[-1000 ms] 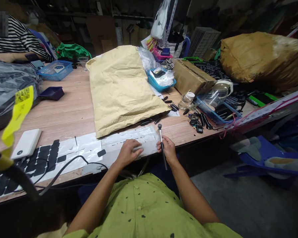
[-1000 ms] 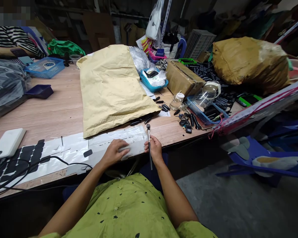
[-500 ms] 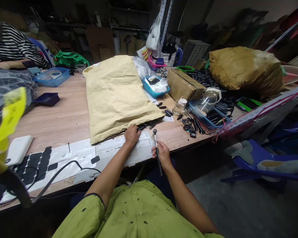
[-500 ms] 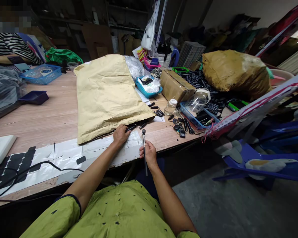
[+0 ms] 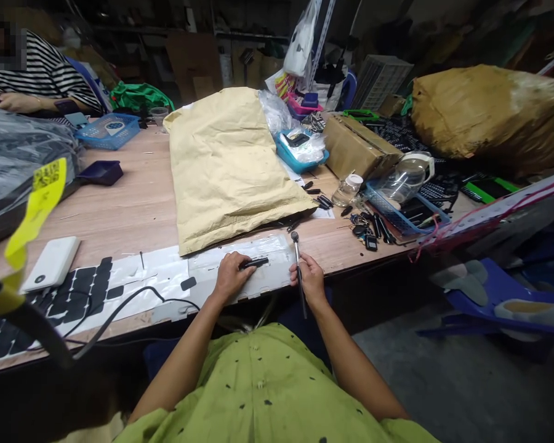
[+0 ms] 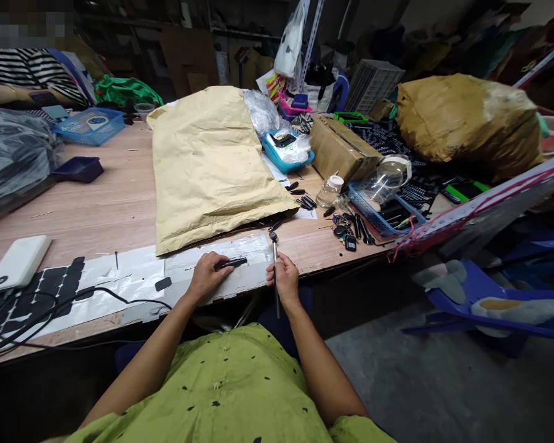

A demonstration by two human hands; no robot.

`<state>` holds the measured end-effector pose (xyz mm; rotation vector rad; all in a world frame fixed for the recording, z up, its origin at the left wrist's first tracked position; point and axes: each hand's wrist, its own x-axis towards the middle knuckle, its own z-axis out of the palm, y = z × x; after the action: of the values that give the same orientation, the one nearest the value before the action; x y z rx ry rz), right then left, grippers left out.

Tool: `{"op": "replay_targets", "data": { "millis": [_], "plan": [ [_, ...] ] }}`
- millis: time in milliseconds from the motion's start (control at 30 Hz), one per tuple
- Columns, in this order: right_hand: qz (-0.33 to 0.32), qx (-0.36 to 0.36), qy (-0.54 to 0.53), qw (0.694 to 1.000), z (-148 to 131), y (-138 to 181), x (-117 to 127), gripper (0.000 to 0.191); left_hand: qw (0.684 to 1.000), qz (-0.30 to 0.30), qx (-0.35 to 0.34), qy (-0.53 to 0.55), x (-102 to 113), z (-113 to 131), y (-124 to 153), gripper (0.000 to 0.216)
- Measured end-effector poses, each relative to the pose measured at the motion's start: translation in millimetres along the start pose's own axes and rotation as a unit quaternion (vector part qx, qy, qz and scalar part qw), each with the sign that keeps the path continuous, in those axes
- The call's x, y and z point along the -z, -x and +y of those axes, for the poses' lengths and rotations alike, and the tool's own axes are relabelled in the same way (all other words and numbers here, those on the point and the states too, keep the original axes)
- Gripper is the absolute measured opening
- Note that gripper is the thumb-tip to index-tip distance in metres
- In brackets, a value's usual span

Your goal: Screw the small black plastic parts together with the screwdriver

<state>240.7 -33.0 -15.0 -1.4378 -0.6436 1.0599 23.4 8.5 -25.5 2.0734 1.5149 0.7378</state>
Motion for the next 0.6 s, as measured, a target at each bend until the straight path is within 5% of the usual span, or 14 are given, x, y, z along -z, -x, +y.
{"op": "replay_targets", "data": {
  "millis": [233, 600],
  "plan": [
    [-0.015, 0.080, 0.084, 0.993, 6.9, 14.7, 5.9, 0.054, 1.000, -0.001, -0.007, 0.002, -5.3, 1.8, -3.2, 0.012],
    [-0.084, 0.269, 0.270, 0.921, 6.5, 43.2, 12.4, 0.033, 1.000, -0.009, -0.006, -0.010, -6.1, 11.2, -2.7, 0.018]
  ]
}}
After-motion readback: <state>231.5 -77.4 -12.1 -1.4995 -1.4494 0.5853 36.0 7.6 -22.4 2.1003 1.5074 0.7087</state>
